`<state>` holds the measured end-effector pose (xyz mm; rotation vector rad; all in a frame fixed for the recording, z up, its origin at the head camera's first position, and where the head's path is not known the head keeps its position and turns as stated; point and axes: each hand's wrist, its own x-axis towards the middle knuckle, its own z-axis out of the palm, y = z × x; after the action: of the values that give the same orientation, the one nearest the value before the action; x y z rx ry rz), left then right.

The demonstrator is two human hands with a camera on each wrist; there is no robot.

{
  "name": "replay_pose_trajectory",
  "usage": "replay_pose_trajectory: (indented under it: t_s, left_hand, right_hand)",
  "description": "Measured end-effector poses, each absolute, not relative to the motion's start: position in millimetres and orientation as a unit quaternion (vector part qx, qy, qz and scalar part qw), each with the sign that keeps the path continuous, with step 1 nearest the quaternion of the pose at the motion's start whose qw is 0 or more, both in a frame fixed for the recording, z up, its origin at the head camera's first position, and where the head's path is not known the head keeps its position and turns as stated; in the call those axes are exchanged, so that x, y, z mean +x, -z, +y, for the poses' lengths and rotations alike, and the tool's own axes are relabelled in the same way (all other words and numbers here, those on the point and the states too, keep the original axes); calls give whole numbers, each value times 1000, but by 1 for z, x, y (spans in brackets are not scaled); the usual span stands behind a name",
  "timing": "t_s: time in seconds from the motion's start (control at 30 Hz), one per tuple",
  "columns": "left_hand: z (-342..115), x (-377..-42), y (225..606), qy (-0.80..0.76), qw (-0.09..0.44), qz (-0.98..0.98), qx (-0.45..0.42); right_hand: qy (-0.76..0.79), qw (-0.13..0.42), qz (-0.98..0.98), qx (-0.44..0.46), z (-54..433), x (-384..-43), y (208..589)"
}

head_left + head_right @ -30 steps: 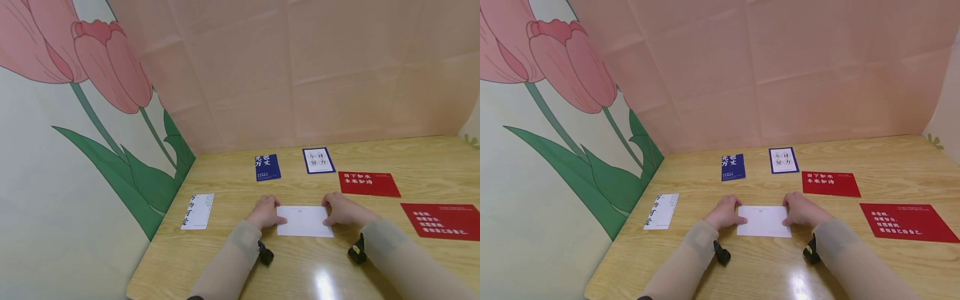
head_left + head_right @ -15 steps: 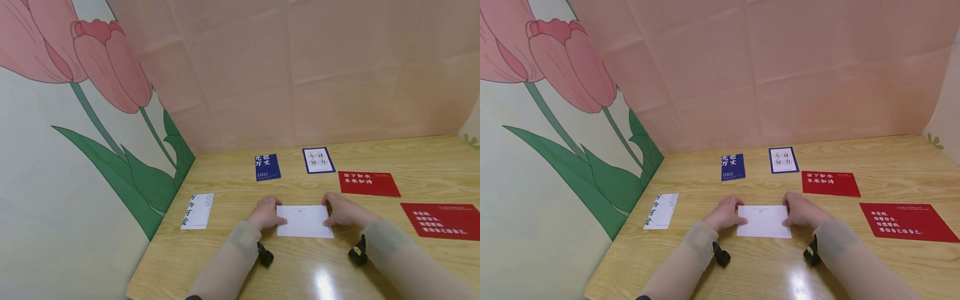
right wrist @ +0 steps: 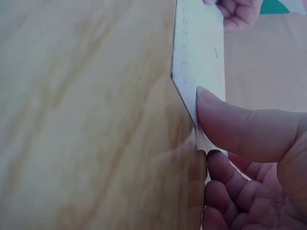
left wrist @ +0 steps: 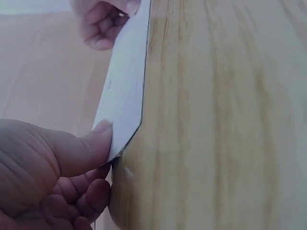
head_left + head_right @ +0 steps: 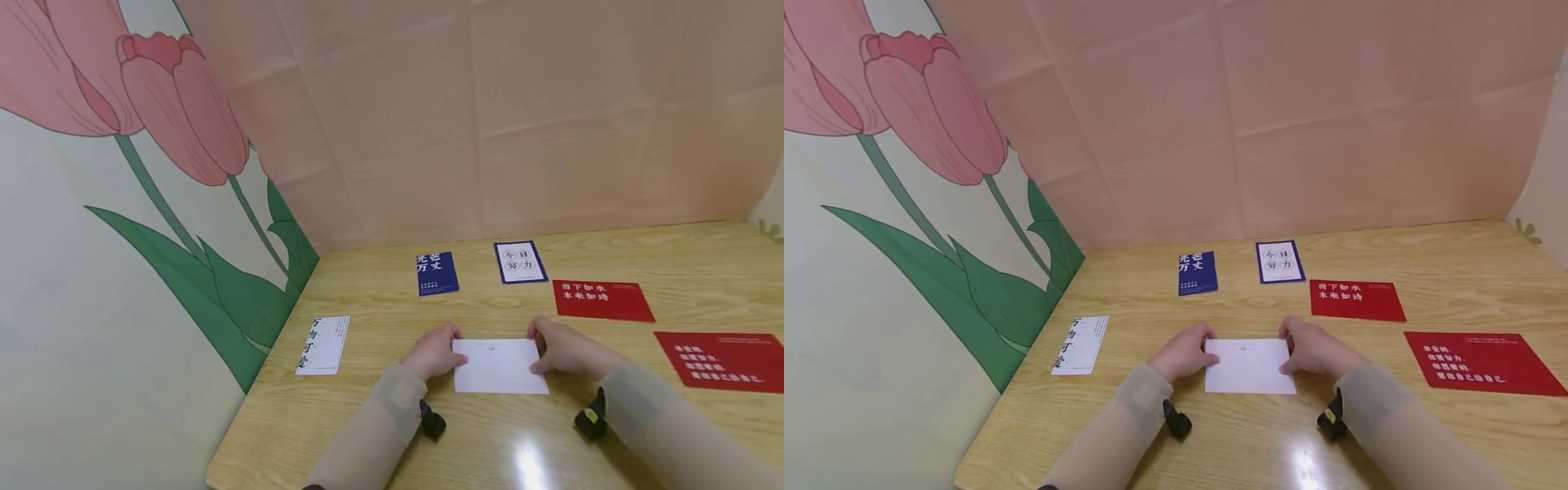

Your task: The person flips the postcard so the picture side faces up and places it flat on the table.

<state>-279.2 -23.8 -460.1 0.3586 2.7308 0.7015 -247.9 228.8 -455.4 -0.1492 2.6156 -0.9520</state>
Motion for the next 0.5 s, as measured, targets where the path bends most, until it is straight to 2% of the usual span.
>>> replay_pose_trajectory:
  t_s: [0.27, 0.5]
  left_hand:
    - [-27, -278, 460, -311, 138, 933, 121]
    - [-28, -276, 462, -389, 161, 902, 100]
  right_hand:
    - [350, 173, 919, -51, 233, -245, 456]
    - [357, 166, 918, -42, 235, -243, 454]
